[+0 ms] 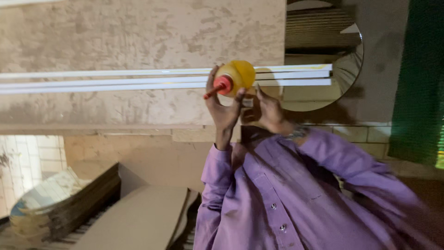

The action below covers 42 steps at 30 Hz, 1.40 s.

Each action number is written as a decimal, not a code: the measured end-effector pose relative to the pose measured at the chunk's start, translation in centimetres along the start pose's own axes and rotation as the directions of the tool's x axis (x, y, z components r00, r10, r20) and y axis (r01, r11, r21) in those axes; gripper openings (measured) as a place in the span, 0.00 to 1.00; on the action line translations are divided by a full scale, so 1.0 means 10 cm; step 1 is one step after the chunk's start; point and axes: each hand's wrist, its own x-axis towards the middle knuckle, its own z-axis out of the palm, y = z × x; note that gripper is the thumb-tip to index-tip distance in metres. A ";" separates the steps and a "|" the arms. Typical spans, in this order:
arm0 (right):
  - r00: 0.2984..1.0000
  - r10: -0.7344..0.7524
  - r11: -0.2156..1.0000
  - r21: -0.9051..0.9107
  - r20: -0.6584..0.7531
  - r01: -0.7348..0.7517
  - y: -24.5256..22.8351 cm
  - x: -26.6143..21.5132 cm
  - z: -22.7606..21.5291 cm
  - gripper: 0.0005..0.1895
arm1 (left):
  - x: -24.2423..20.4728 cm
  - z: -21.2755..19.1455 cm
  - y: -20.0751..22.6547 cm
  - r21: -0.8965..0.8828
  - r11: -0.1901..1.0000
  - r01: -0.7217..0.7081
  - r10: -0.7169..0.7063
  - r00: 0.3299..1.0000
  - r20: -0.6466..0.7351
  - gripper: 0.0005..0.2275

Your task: The person applies glue from a squeeze bottle along the length of multiple white plastic strips laid on a workbench. They repeatedly pick up each strip, apply glue, and place it back in a row.

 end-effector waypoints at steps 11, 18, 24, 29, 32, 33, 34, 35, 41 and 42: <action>0.903 0.062 -0.786 -0.537 0.424 0.306 -2.44 -0.67 -1.02 0.37 | 0.20 0.53 -0.32 0.305 0.951 0.054 0.030 0.964 -0.265 0.35; 0.825 0.266 -0.644 -0.545 0.499 0.537 -2.57 -0.38 -1.49 0.38 | 0.22 0.74 -0.35 0.498 0.867 0.005 0.152 0.950 -0.273 0.35; 0.829 0.301 -0.648 -0.537 0.472 0.541 -2.58 -0.30 -1.72 0.36 | 0.20 0.74 -0.32 0.517 0.856 0.028 0.155 0.939 -0.308 0.35; 0.856 0.266 -0.637 -0.585 0.444 0.502 -2.71 -0.55 -1.95 0.34 | 0.16 0.75 -0.42 0.429 0.903 -0.008 0.157 0.937 -0.313 0.37; 0.893 0.234 -0.695 -0.577 0.383 0.430 -2.71 -0.68 -2.13 0.34 | 0.13 0.75 -0.50 0.453 0.892 0.000 0.162 0.934 -0.319 0.38; 0.890 0.219 -0.719 -0.551 0.400 0.424 -2.72 -0.69 -2.17 0.35 | 0.13 0.75 -0.51 0.454 0.891 -0.013 0.173 0.933 -0.314 0.38; 0.886 0.204 -0.742 -0.525 0.416 0.417 -2.70 -0.68 -2.20 0.36 | 0.13 0.75 -0.52 0.454 0.890 -0.026 0.185 0.933 -0.309 0.38; 0.874 0.198 -0.729 -0.529 0.444 0.434 -2.69 -0.66 -2.22 0.37 | 0.13 0.75 -0.53 0.453 0.891 -0.042 0.197 0.933 -0.302 0.39; 0.827 0.276 -0.659 -0.529 0.490 0.534 -2.74 -0.48 -2.24 0.40 | 0.10 0.74 -0.60 0.518 0.854 -0.054 0.246 0.919 -0.309 0.40; 0.836 0.291 -0.658 -0.537 0.464 0.527 -2.73 -0.44 -2.21 0.39 | 0.09 0.74 -0.61 0.519 0.853 -0.056 0.248 0.918 -0.309 0.40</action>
